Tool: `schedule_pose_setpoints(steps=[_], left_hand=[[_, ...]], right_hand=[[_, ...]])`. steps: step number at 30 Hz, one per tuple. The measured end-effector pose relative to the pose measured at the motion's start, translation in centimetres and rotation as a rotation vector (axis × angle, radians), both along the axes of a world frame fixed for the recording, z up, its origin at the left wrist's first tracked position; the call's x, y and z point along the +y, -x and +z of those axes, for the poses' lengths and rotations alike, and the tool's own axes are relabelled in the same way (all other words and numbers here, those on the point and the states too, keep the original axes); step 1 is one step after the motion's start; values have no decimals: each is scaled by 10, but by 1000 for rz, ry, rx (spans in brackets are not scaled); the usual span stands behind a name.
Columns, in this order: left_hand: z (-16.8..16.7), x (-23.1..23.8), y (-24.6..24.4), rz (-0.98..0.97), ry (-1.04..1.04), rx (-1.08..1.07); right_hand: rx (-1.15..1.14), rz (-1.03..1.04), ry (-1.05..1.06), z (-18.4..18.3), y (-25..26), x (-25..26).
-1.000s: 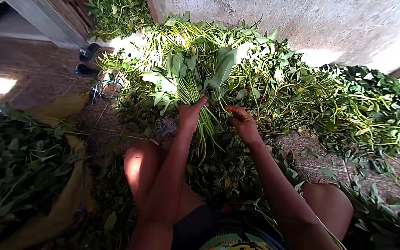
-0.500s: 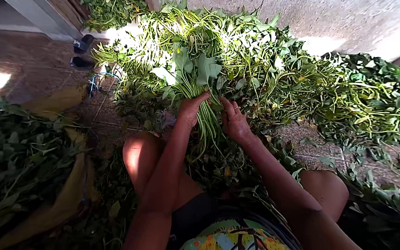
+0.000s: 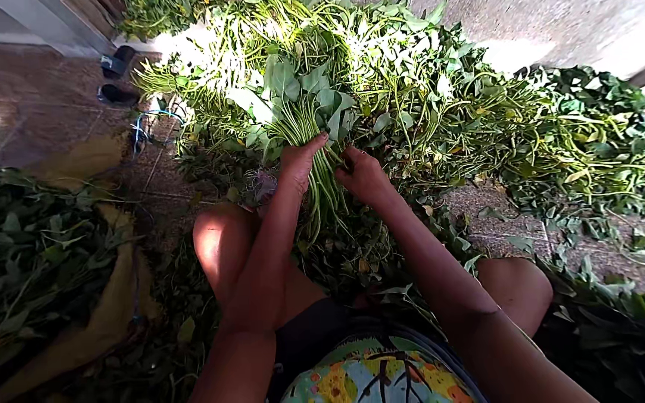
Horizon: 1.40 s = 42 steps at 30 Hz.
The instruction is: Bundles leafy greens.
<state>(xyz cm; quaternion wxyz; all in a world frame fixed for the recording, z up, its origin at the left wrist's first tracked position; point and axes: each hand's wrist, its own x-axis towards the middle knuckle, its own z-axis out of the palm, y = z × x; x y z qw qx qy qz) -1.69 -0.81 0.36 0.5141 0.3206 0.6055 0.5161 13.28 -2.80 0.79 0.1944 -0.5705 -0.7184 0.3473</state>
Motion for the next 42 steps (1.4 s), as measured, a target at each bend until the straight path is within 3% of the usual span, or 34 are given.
schedule_pose_setpoints(steps=[4, 7, 10, 12, 16, 17, 19, 24, 26, 27, 29, 31, 33, 35, 38, 42], left_hand=[[2, 9, 20, 198, -67, 6], [9, 15, 38, 237, -158, -41], [5, 11, 36, 222, -119, -31], [5, 11, 33, 242, -107, -85], [7, 8, 27, 265, -124, -318], [6, 6, 24, 258, -139, -358], [8, 4, 18, 299, -155, -411], [7, 7, 11, 479, -252, -402], [14, 9, 27, 583, -364, -363], [20, 10, 37, 619, -434, -331], [31, 11, 54, 604, -528, -252], [33, 8, 58, 491, -495, -218], [27, 3, 54, 355, -386, -270], [22, 0, 44, 301, -262, -334], [11, -1, 36, 250, -187, -385], [6, 9, 33, 282, -171, -356]], right_hand=[[-13, -20, 166, -20, -25, -23], [92, -92, 260, -40, -50, -47], [142, -146, 87, -47, -60, -68], [50, -124, -61, -48, -62, -74], [-241, -3, 214, -43, -61, -61], [-181, -6, 266, -47, -64, -53], [157, -124, 314, -59, -73, -41], [1332, -833, 459, -66, -47, -12], [1537, -981, 448, -78, -57, 0], [1428, -966, 445, -86, -64, 0], [890, -707, 497, -92, -75, -2], [295, -338, 532, -81, -83, 11], [14, -272, 365, -79, -88, 43], [-99, -408, 141, -83, -100, 88], [-140, -418, 125, -97, -120, 139], [119, -457, -27, -83, -97, 134]])
